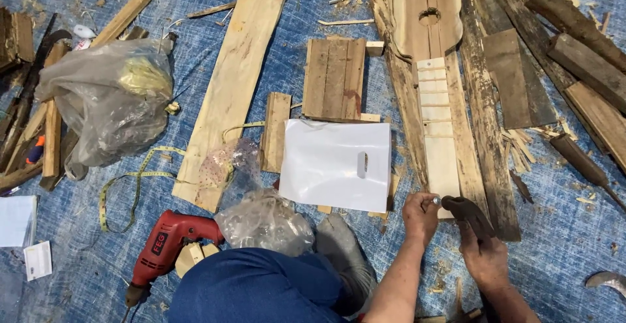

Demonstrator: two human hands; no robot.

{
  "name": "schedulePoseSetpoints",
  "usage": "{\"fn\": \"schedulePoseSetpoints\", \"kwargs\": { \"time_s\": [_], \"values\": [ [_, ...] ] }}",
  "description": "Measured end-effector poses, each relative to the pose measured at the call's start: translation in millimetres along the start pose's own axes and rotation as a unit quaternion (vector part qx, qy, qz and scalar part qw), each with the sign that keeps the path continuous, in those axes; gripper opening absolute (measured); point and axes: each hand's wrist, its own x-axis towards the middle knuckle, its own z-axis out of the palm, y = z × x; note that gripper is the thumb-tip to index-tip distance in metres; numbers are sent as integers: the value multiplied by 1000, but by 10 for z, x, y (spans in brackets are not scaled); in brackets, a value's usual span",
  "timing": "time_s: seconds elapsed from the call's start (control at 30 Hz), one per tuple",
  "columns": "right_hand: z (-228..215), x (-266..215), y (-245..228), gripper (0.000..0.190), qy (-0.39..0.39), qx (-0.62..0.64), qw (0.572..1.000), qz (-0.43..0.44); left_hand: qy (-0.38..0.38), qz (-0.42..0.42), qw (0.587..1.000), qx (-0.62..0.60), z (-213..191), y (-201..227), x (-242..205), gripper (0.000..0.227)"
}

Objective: Assembling a wooden stringed instrument by hammering components together on a workshop floor.

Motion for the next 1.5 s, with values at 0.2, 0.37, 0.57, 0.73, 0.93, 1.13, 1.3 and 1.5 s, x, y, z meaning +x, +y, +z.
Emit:
{"fn": "schedulePoseSetpoints", "kwargs": {
  "time_s": [0.2,0.37,0.57,0.73,0.93,1.13,1.3,1.5],
  "values": [
    [-56,34,-97,47,-65,-35,994,82,-1,3,1000,13,-17,16,-7,12],
    [4,-22,-43,45,4,-15,999,30,21,64,998,-20,16,-83,13,14],
    [31,155,-115,34,-44,-65,996,46,13,3,1000,14,13,-54,26,13],
    [-429,-212,-1057,41,-9,147,982,-117,14,38,999,-17,-21,1,-16,8],
    [-21,7,-192,33,19,20,994,-103,28,62,998,-18,47,-167,55,6],
    [-357,-98,-741,37,-61,57,995,-63,21,46,998,-24,39,-139,30,7],
    [-374,-168,-732,36,29,141,971,-191,11,59,998,-11,4,-71,6,9],
    [-10,172,-71,33,-50,-84,995,14,32,35,999,-5,48,-135,87,7]
  ]
}}
